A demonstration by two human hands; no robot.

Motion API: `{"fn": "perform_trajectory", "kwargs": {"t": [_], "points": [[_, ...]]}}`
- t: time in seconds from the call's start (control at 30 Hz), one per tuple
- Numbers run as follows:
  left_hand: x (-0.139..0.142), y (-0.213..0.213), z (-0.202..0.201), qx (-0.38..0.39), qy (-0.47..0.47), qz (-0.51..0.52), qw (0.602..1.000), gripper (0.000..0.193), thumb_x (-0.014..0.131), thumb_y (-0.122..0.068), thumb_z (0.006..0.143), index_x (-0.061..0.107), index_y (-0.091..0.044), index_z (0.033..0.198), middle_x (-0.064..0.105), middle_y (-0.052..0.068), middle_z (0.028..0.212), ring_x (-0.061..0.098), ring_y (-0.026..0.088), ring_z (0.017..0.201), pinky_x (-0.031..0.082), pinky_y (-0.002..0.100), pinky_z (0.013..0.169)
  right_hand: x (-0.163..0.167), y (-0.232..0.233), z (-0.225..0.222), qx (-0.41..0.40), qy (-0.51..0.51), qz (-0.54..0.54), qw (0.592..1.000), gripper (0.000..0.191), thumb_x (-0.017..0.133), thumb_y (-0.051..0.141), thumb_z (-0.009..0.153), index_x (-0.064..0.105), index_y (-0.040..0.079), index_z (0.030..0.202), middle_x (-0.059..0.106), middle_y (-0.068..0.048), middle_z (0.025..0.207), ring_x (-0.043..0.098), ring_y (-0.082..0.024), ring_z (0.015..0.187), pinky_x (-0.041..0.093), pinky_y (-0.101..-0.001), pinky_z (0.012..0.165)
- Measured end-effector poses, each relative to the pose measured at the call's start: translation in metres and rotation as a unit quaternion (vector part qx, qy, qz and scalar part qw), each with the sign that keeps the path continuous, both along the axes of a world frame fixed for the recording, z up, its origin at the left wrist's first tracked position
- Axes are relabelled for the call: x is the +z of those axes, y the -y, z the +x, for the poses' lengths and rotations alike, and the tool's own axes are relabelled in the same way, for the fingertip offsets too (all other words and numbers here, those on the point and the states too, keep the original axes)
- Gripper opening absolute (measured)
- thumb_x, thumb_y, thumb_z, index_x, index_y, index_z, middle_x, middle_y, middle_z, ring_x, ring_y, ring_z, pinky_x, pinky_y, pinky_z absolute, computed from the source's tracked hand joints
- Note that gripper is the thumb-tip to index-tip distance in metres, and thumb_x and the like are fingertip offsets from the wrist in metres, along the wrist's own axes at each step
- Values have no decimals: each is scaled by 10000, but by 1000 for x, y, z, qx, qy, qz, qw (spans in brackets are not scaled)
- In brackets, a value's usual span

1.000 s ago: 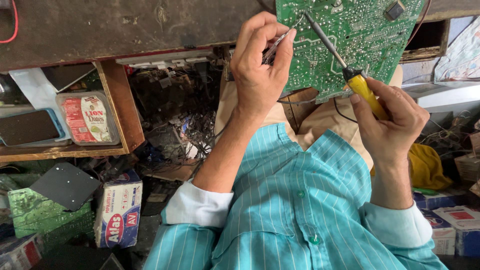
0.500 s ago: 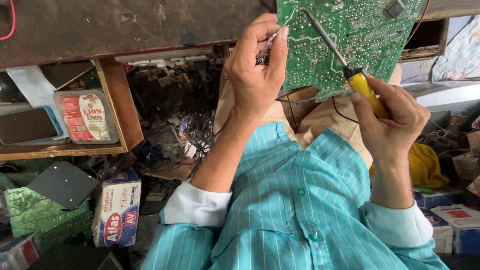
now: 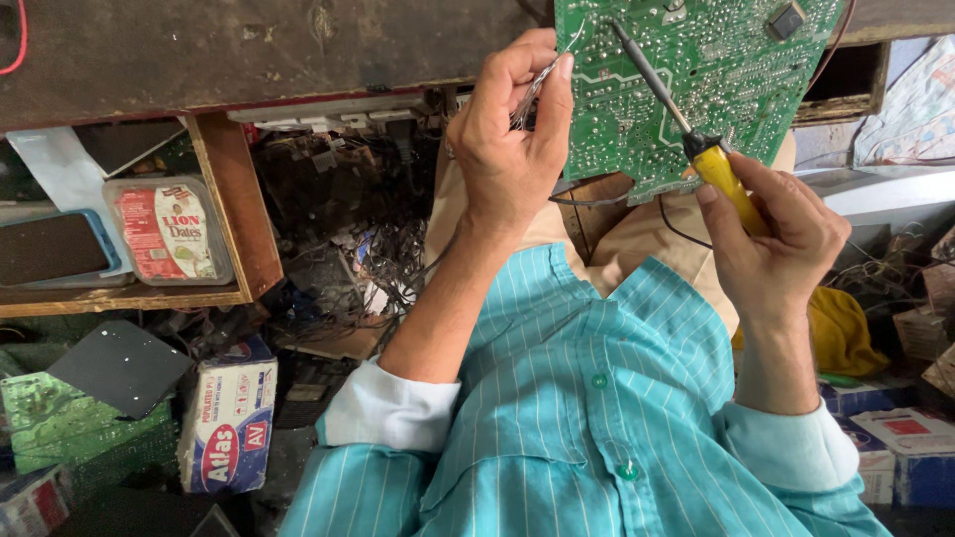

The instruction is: The person holds a green circuit board on their lap and solders components onto it with a soldering iron, feeding solder wire with the other hand and touching joints one after another across the board.

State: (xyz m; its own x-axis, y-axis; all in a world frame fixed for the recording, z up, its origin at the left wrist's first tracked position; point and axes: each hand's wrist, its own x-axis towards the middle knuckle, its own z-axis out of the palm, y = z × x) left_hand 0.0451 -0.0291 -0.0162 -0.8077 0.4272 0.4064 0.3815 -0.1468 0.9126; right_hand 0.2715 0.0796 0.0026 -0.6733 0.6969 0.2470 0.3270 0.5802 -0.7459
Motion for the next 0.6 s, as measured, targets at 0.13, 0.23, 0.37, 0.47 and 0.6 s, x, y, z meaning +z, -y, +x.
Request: {"fn": "perform_trajectory", "kwargs": {"t": [0.13,0.23,0.37,0.47,0.6], "points": [[0,0,1,3,1,-9,1000,166,713,-34,1050,633,-8,1193,750,44,1081,753,58,888,629,199,782,0,2,-10,-25,-42,-95,994,259,798,-10,1000,719,-24,1246,729,-54,1049,667,-48,931,533,-194,810],[-1,0,2,4,8,-7,1000,150,714,-37,1047,620,-10,1160,751,64,1117,751,54,872,625,194,766,-1,1,-11,-39,-60,-152,986,260,778,-12,956,705,-26,1205,729,-40,1061,672,-34,947,551,-184,826],[-2,1,0,2,-1,-2,1000,152,706,-50,1059,617,-8,1176,746,71,1136,745,56,898,630,205,792,-5,-6,-3,2,-25,-71,997,219,822,-57,1063,737,-74,1264,728,-86,1008,622,-57,834,477,-166,704],[0,2,0,-9,14,3,1000,131,701,-63,1070,606,-15,1148,747,74,1157,735,39,881,631,193,777,-6,-12,4,15,-30,-27,999,278,831,-55,1041,734,-73,1301,725,-92,980,598,-60,763,437,-175,643],[6,5,0,-4,25,5,1000,130,704,-68,1070,624,-16,1157,751,45,1027,694,19,811,591,180,721,1,-6,4,-71,-113,-201,971,261,795,12,1056,684,-57,1283,723,-56,1054,650,-44,871,510,-174,763]]}}
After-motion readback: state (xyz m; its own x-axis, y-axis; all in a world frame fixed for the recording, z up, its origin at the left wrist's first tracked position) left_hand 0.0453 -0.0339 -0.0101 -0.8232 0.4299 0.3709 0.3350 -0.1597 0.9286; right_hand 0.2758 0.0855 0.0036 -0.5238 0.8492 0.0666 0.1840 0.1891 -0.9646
